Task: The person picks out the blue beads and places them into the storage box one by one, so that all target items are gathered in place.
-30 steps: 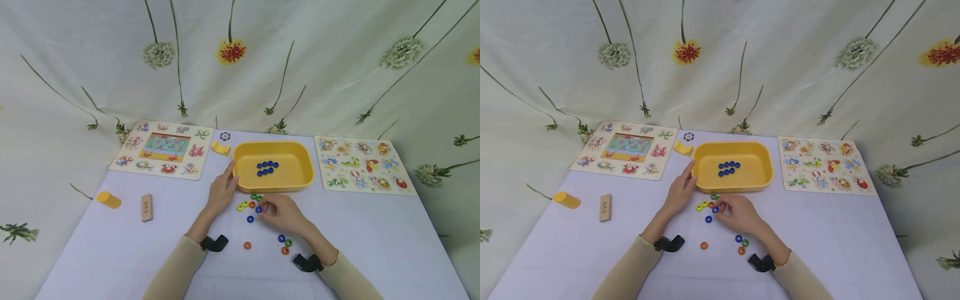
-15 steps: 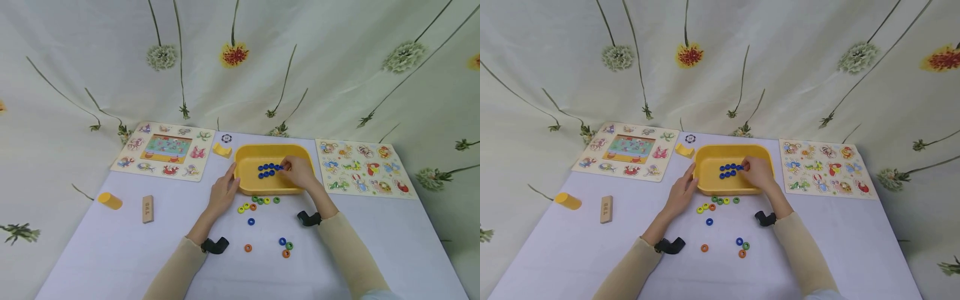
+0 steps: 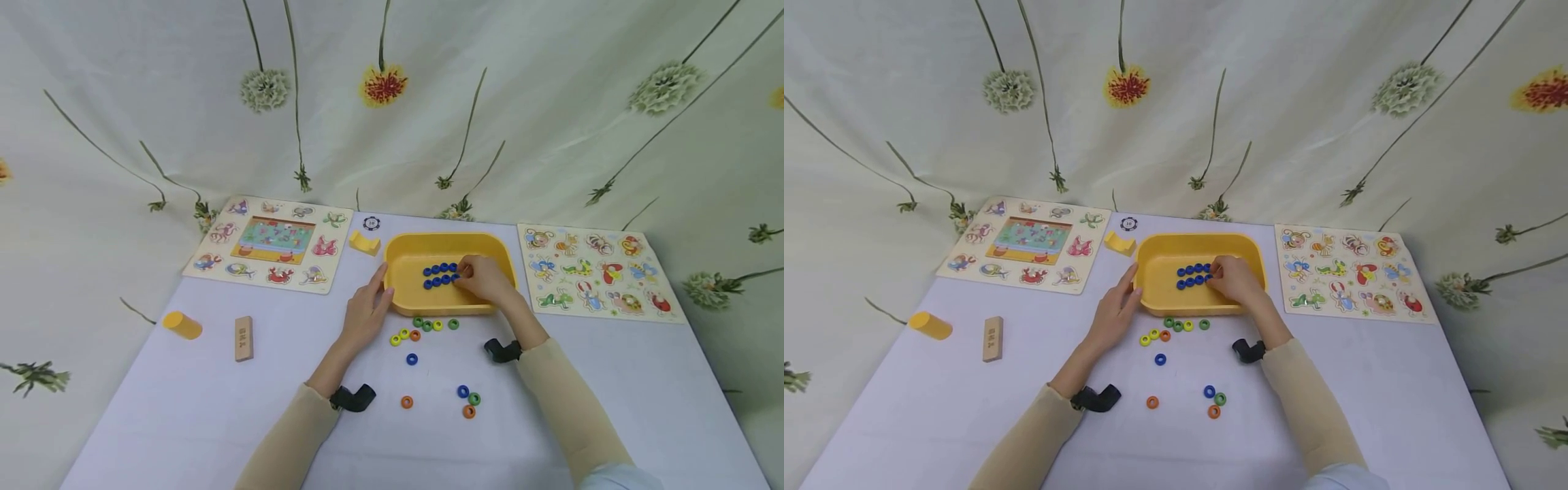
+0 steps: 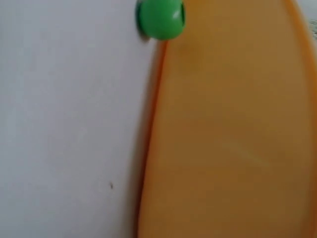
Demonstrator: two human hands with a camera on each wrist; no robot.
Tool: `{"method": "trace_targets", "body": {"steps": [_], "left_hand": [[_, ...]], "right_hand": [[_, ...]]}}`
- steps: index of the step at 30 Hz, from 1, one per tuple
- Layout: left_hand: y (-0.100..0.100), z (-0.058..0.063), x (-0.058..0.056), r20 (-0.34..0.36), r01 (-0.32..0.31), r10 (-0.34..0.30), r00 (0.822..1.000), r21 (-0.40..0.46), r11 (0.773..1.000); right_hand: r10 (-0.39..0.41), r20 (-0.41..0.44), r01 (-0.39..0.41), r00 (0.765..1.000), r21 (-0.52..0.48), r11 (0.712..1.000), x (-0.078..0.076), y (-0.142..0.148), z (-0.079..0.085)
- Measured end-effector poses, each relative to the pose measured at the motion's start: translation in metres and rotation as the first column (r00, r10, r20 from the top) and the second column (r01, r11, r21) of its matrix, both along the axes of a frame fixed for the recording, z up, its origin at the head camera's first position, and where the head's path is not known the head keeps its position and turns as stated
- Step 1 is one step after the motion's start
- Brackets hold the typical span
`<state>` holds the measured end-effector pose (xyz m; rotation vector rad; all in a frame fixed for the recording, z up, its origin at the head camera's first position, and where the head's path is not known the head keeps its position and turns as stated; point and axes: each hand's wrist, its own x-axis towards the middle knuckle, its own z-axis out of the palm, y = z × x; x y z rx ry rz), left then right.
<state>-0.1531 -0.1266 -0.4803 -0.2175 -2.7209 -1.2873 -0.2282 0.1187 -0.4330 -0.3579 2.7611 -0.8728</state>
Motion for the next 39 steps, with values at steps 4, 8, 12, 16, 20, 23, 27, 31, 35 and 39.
{"method": "trace_targets", "body": {"steps": [4, 8, 12, 16, 20, 23, 27, 31, 35, 39], "left_hand": [[0.000, -0.001, 0.000, 0.010, 0.000, 0.000, 1.000, -0.006, 1.000], [0.000, -0.002, -0.001, 0.014, -0.006, 0.006, 1.000, -0.011, 1.000], [-0.001, -0.002, -0.001, 0.008, -0.004, 0.005, 1.000, -0.012, 1.000], [-0.001, -0.001, -0.001, 0.013, -0.006, 0.007, 1.000, -0.012, 1.000], [-0.001, 0.000, -0.001, 0.012, -0.002, 0.002, 1.000, -0.010, 1.000], [0.000, 0.000, -0.001, 0.011, -0.003, 0.003, 1.000, -0.010, 1.000], [0.001, 0.000, -0.001, 0.003, -0.013, 0.013, 1.000, -0.018, 1.000], [0.001, 0.000, -0.001, 0.000, -0.019, 0.019, 1.000, -0.031, 0.999], [0.001, -0.001, -0.002, -0.005, -0.023, 0.023, 1.000, -0.037, 0.999], [0.000, -0.002, -0.002, -0.020, -0.021, 0.020, 1.000, -0.039, 0.999]], "right_hand": [[-0.053, -0.094, 0.047, 0.994, -0.072, 0.996, 0.012, 0.006, 0.006], [-0.119, -0.237, 0.085, 0.964, -0.147, 0.985, 0.029, 0.012, 0.010], [-0.145, -0.326, 0.082, 0.934, -0.201, 0.976, 0.049, 0.017, 0.013], [-0.128, -0.337, 0.039, 0.933, -0.258, 0.965, 0.068, 0.016, 0.013], [-0.063, -0.358, -0.052, 0.932, -0.302, 0.952, 0.086, 0.008, 0.015], [0.022, -0.381, -0.153, 0.924, -0.318, 0.936, 0.098, -0.002, 0.017], [0.162, -0.362, -0.275, 0.918, -0.286, 0.918, 0.110, -0.018, 0.017], [0.253, -0.321, -0.325, 0.913, -0.194, 0.926, 0.116, -0.031, 0.008], [0.295, -0.273, -0.336, 0.916, -0.117, 0.935, 0.118, -0.039, -0.005], [0.338, -0.215, -0.354, 0.916, -0.037, 0.935, 0.118, -0.045, -0.017]]}}
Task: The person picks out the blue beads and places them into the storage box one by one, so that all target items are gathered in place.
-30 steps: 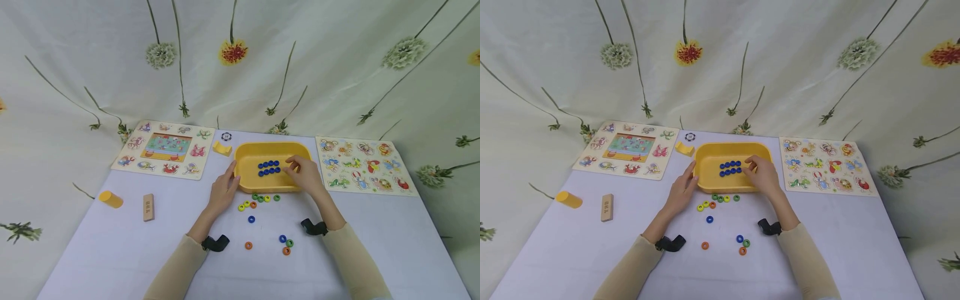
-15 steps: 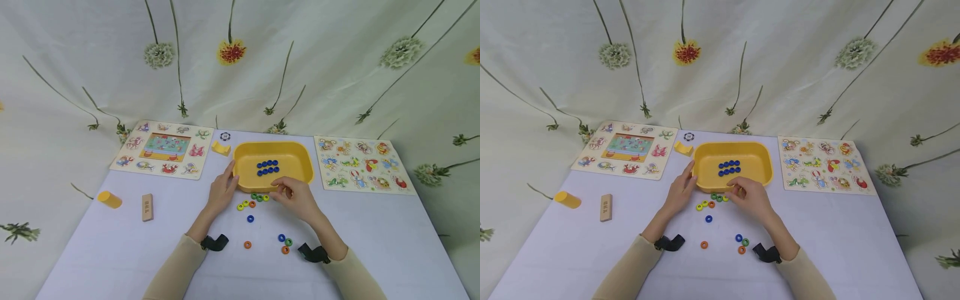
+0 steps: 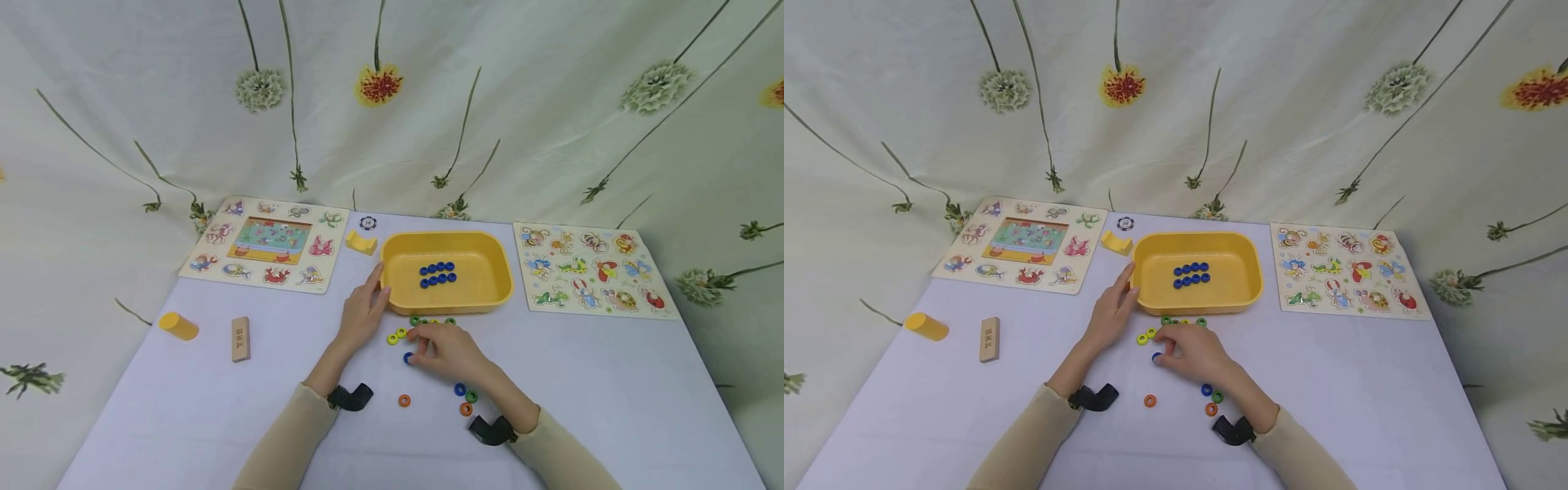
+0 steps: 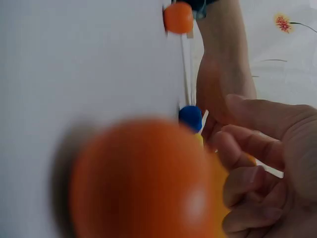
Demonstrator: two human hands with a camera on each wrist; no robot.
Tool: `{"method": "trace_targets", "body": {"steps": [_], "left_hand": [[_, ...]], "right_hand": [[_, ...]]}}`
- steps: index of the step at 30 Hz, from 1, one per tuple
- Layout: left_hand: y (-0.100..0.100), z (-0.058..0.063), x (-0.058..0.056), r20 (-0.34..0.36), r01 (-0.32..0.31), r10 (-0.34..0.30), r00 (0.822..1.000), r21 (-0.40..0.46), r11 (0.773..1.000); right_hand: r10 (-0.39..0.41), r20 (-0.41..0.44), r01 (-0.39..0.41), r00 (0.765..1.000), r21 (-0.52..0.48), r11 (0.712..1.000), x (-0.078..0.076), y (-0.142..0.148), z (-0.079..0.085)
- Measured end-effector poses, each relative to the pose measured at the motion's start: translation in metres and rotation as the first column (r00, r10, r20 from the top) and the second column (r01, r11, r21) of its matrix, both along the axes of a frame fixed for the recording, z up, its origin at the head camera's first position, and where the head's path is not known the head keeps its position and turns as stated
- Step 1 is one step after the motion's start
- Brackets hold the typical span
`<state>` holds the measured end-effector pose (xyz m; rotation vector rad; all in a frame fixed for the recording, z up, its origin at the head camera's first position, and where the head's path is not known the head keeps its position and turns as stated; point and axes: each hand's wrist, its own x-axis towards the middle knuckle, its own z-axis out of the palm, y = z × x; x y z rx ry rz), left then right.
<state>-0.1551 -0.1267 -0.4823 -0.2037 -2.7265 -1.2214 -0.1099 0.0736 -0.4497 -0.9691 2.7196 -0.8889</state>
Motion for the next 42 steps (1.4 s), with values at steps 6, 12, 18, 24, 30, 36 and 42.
{"method": "trace_targets", "body": {"steps": [6, 12, 18, 24, 30, 36, 42], "left_hand": [[-0.002, 0.001, 0.001, 0.003, 0.003, -0.003, 1.000, 0.005, 1.000], [-0.004, 0.001, 0.001, 0.010, -0.002, 0.002, 1.000, 0.007, 1.000], [-0.003, 0.000, 0.001, 0.007, -0.001, 0.001, 1.000, -0.001, 1.000], [-0.004, 0.001, 0.000, 0.007, 0.004, -0.004, 1.000, 0.005, 1.000], [-0.004, 0.000, 0.000, 0.016, -0.001, 0.001, 1.000, 0.015, 1.000], [-0.003, -0.002, 0.001, 0.002, 0.009, -0.009, 1.000, 0.016, 1.000], [-0.001, 0.000, 0.000, 0.001, 0.012, -0.012, 1.000, 0.017, 1.000]], "right_hand": [[0.044, 0.041, -0.047, 0.998, 0.074, 0.996, -0.001, -0.007, -0.011], [0.051, 0.034, -0.053, 0.998, 0.080, 0.995, -0.001, -0.010, -0.015], [0.002, 0.001, -0.001, 1.000, -0.066, 0.998, -0.007, -0.001, 0.010], [-0.110, -0.070, 0.096, 0.991, -0.184, 0.978, -0.048, 0.019, 0.039], [-0.153, 0.001, 0.153, 0.988, -0.012, 0.988, -0.088, 0.025, 0.030], [-0.137, 0.098, 0.123, 0.986, 0.137, 0.983, -0.105, 0.016, 0.021], [-0.143, 0.100, 0.125, 0.985, 0.171, 0.977, -0.113, 0.009, 0.020]]}}
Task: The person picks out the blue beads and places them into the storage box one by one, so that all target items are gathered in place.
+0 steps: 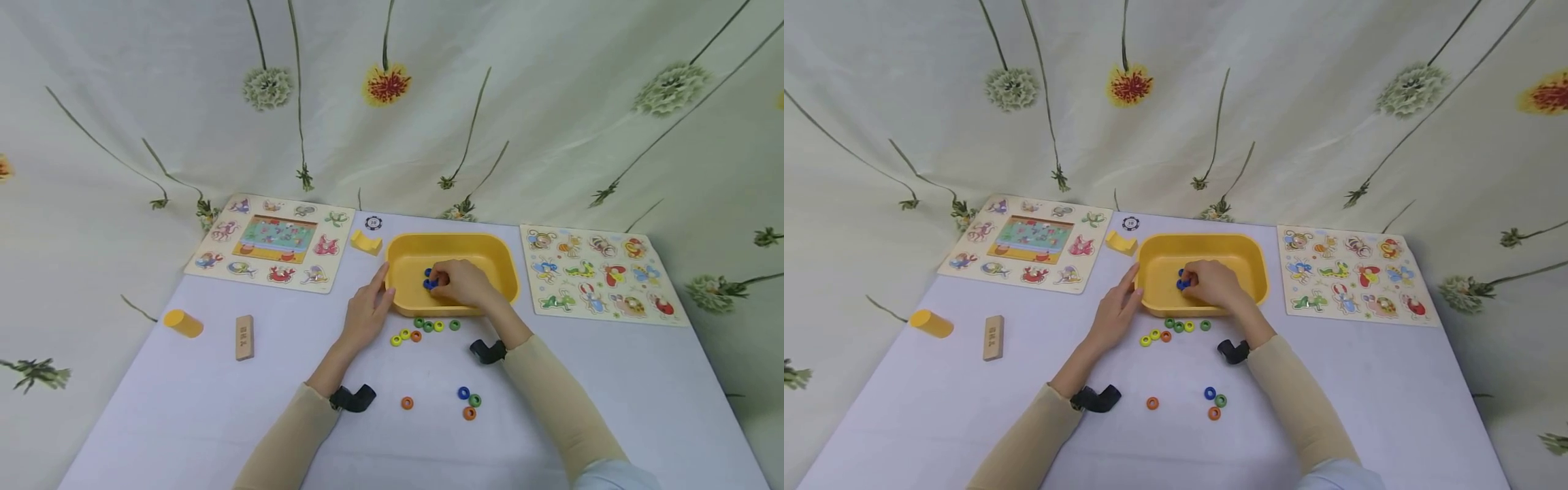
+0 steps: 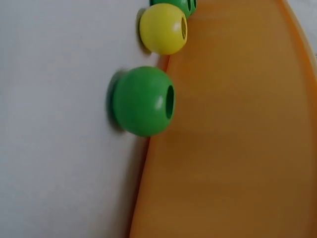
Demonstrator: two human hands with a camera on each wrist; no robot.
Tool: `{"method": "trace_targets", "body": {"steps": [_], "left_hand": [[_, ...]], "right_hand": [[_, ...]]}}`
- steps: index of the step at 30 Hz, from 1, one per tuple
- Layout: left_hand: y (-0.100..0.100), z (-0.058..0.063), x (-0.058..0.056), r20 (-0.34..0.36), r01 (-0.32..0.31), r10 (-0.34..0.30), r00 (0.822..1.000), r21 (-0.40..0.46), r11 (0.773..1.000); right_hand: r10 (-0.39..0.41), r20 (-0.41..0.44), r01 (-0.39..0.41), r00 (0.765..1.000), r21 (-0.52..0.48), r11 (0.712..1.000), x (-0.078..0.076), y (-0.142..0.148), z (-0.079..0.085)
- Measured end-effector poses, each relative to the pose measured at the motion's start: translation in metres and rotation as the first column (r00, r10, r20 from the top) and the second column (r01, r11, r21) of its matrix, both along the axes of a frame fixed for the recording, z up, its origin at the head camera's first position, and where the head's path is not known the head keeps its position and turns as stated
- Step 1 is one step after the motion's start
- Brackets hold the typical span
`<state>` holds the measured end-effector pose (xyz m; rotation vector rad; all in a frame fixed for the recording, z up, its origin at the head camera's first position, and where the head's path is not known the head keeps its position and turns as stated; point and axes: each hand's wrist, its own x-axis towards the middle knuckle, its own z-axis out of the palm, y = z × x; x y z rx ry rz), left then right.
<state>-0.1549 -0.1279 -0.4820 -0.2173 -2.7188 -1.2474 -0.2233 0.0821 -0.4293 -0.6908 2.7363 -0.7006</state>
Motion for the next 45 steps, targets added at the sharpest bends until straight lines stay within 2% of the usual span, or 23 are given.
{"method": "trace_targets", "body": {"steps": [7, 12, 14, 17, 21, 24, 27, 30, 37, 40, 45], "left_hand": [[0.001, 0.000, 0.000, -0.004, -0.009, 0.009, 1.000, -0.010, 1.000], [0.001, -0.001, 0.000, -0.002, -0.009, 0.009, 1.000, -0.005, 1.000], [0.000, 0.000, 0.000, 0.005, -0.005, 0.005, 1.000, -0.001, 1.000], [0.001, -0.001, 0.000, 0.010, -0.004, 0.004, 1.000, 0.001, 1.000], [0.001, -0.001, -0.001, 0.010, -0.001, 0.001, 1.000, 0.004, 1.000], [0.000, -0.001, -0.002, 0.015, 0.002, -0.002, 1.000, 0.002, 1.000], [0.000, 0.000, -0.002, 0.016, 0.003, -0.003, 1.000, 0.004, 1.000], [0.001, 0.000, -0.001, 0.014, 0.008, -0.008, 1.000, 0.012, 1.000], [0.000, -0.002, 0.000, 0.027, -0.001, 0.001, 1.000, 0.010, 1.000], [-0.001, -0.002, 0.000, 0.024, -0.004, 0.004, 1.000, 0.014, 1.000], [0.001, -0.002, -0.001, 0.012, -0.002, 0.002, 1.000, 0.021, 1.000]], "right_hand": [[-0.001, 0.015, 0.000, 1.000, 0.048, 0.999, 0.002, -0.002, 0.001], [-0.022, -0.014, 0.022, 1.000, 0.023, 1.000, 0.005, 0.002, 0.002], [-0.049, -0.051, 0.048, 0.998, -0.016, 0.999, 0.008, 0.006, 0.005], [-0.092, -0.111, 0.076, 0.990, -0.141, 0.987, 0.017, 0.018, 0.008], [-0.137, -0.156, 0.081, 0.978, -0.322, 0.943, 0.033, 0.038, 0.012], [-0.164, -0.184, 0.083, 0.969, -0.385, 0.919, 0.046, 0.051, 0.011], [-0.172, -0.197, 0.079, 0.965, -0.407, 0.910, 0.060, 0.061, 0.007], [-0.157, -0.182, 0.067, 0.971, -0.422, 0.904, 0.077, 0.066, 0.002], [-0.084, -0.105, 0.021, 0.991, -0.495, 0.868, 0.123, 0.055, 0.021], [-0.044, -0.133, -0.029, 0.990, -0.500, 0.865, 0.129, 0.055, 0.010], [0.002, -0.164, -0.080, 0.986, -0.470, 0.879, 0.130, 0.059, -0.015]]}}
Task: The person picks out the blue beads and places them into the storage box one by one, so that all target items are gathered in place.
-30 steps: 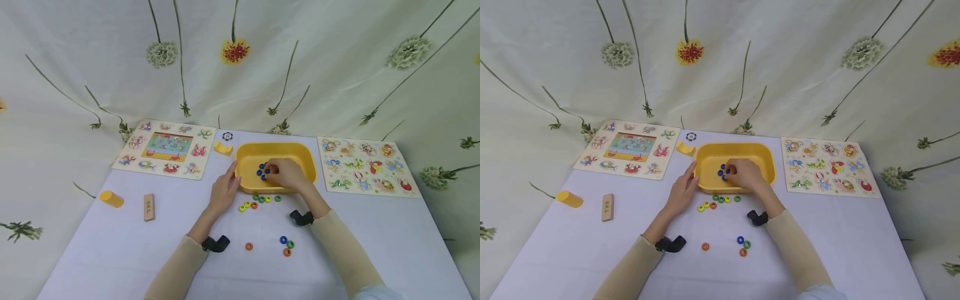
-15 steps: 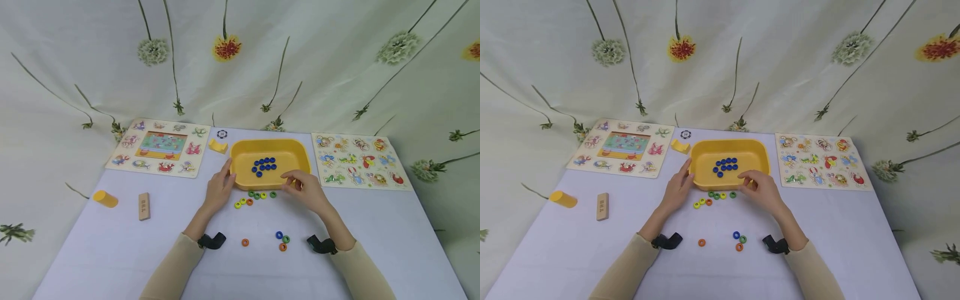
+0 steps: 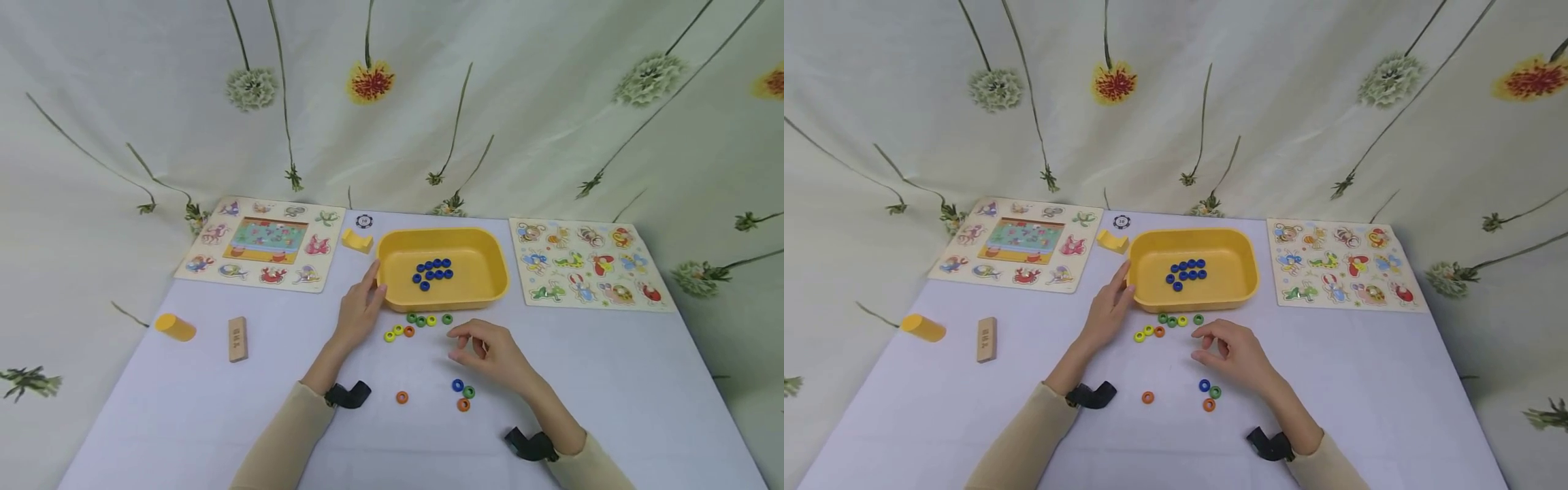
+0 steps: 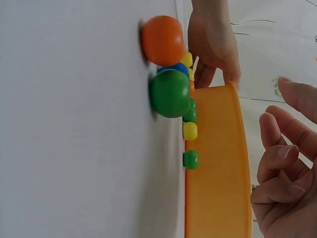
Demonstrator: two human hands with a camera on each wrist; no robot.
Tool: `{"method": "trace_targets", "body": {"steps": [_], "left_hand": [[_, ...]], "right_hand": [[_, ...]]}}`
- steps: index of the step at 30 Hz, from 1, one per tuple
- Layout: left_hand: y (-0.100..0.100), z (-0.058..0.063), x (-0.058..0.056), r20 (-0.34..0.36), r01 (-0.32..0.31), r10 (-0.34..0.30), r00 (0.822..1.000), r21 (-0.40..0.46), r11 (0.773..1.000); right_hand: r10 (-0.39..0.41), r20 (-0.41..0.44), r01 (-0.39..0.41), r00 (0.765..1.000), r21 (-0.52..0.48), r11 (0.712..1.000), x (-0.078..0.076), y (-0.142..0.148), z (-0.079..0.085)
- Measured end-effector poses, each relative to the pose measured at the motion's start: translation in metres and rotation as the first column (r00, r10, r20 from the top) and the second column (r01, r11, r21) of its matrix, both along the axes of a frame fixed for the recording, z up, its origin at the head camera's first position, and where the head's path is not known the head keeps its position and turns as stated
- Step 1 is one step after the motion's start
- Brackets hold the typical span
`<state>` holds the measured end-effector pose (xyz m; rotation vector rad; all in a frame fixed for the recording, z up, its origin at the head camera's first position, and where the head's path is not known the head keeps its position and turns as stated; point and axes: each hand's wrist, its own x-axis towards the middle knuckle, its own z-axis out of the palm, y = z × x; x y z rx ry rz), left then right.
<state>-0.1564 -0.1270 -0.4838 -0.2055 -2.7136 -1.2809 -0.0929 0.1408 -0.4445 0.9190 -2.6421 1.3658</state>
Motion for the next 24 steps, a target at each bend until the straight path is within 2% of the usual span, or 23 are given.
{"method": "trace_targets", "body": {"steps": [4, 8, 13, 16, 20, 24], "left_hand": [[0.001, -0.001, -0.001, 0.003, 0.008, -0.008, 1.000, -0.008, 1.000], [0.001, 0.000, -0.001, 0.000, 0.009, -0.009, 1.000, -0.006, 1.000], [-0.001, 0.000, -0.001, -0.002, 0.000, 0.000, 1.000, -0.005, 1.000], [-0.001, 0.000, -0.001, -0.002, -0.001, 0.001, 1.000, -0.005, 1.000], [0.000, 0.000, -0.001, -0.008, 0.002, -0.002, 1.000, -0.003, 1.000], [0.000, -0.001, 0.000, -0.009, 0.007, -0.008, 1.000, -0.009, 1.000]], "right_hand": [[0.038, 0.013, -0.038, 0.999, 0.031, 0.999, 0.007, 0.005, -0.011], [0.058, 0.049, -0.063, 0.997, 0.122, 0.990, 0.011, 0.009, -0.017], [0.055, 0.134, -0.090, 0.989, 0.276, 0.957, 0.010, 0.010, -0.024], [0.052, 0.162, -0.104, 0.986, 0.336, 0.936, 0.009, 0.009, -0.026], [0.051, 0.149, -0.101, 0.988, 0.350, 0.931, 0.009, 0.008, -0.027], [0.040, 0.119, -0.074, 0.992, 0.303, 0.950, 0.004, 0.009, -0.020]]}}
